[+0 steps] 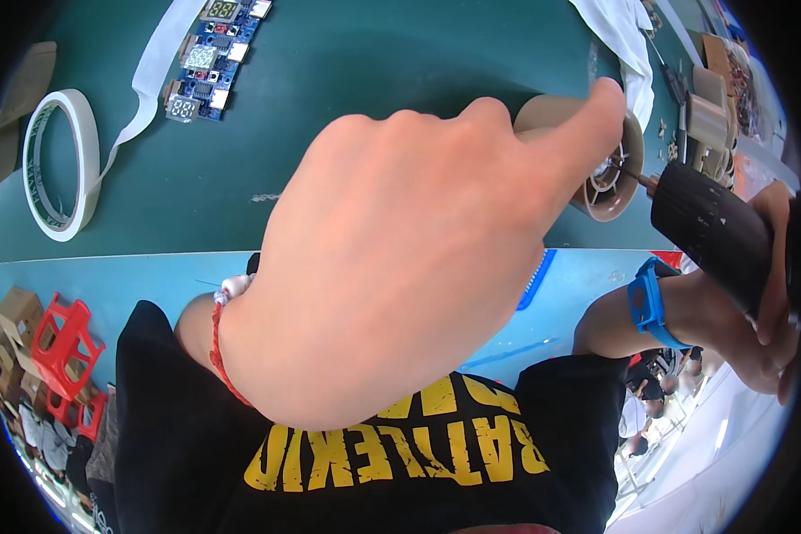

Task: Assembling components into handheld fan housings using an electric screwdriver.

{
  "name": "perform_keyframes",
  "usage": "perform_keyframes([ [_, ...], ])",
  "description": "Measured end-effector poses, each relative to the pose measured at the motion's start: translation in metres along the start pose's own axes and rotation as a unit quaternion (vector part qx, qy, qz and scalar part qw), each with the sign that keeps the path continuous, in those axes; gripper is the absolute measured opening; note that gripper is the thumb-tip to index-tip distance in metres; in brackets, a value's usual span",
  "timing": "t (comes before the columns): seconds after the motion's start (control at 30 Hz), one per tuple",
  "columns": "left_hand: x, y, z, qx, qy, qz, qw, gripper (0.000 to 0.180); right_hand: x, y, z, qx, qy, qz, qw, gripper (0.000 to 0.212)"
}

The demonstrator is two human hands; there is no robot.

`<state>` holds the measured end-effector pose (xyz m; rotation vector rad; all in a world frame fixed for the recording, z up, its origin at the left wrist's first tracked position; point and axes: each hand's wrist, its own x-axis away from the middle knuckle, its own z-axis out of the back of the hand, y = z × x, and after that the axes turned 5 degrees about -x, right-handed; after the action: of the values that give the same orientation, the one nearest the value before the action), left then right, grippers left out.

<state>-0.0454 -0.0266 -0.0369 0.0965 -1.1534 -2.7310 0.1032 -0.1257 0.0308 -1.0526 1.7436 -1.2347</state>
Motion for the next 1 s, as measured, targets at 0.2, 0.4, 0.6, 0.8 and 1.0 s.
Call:
perform_keyframes([
  [0.2,-0.001,0.000,-0.001,0.002,0.001,0.002,1.000,0.074,-0.002,0.003,-0.004,-0.015,-0.006,0.000,1.000,0.033],
  [0.4,-0.003,0.000,-0.001,0.002,0.008,-0.001,1.000,0.073,-0.001,0.004,-0.005,-0.024,-0.014,0.005,1.000,0.033],
  [0.6,-0.004,-0.005,0.000,0.007,0.012,-0.003,1.000,0.072,0.001,0.004,-0.001,-0.032,-0.019,0.005,0.999,0.033],
  [0.8,-0.002,0.000,0.000,0.005,0.016,-0.003,1.000,0.071,0.002,0.003,-0.002,-0.046,-0.028,0.009,0.998,0.033],
  [1.0,-0.001,-0.001,0.000,0.008,0.015,-0.004,1.000,0.070,-0.002,0.008,-0.005,-0.060,-0.030,0.010,0.998,0.033],
])
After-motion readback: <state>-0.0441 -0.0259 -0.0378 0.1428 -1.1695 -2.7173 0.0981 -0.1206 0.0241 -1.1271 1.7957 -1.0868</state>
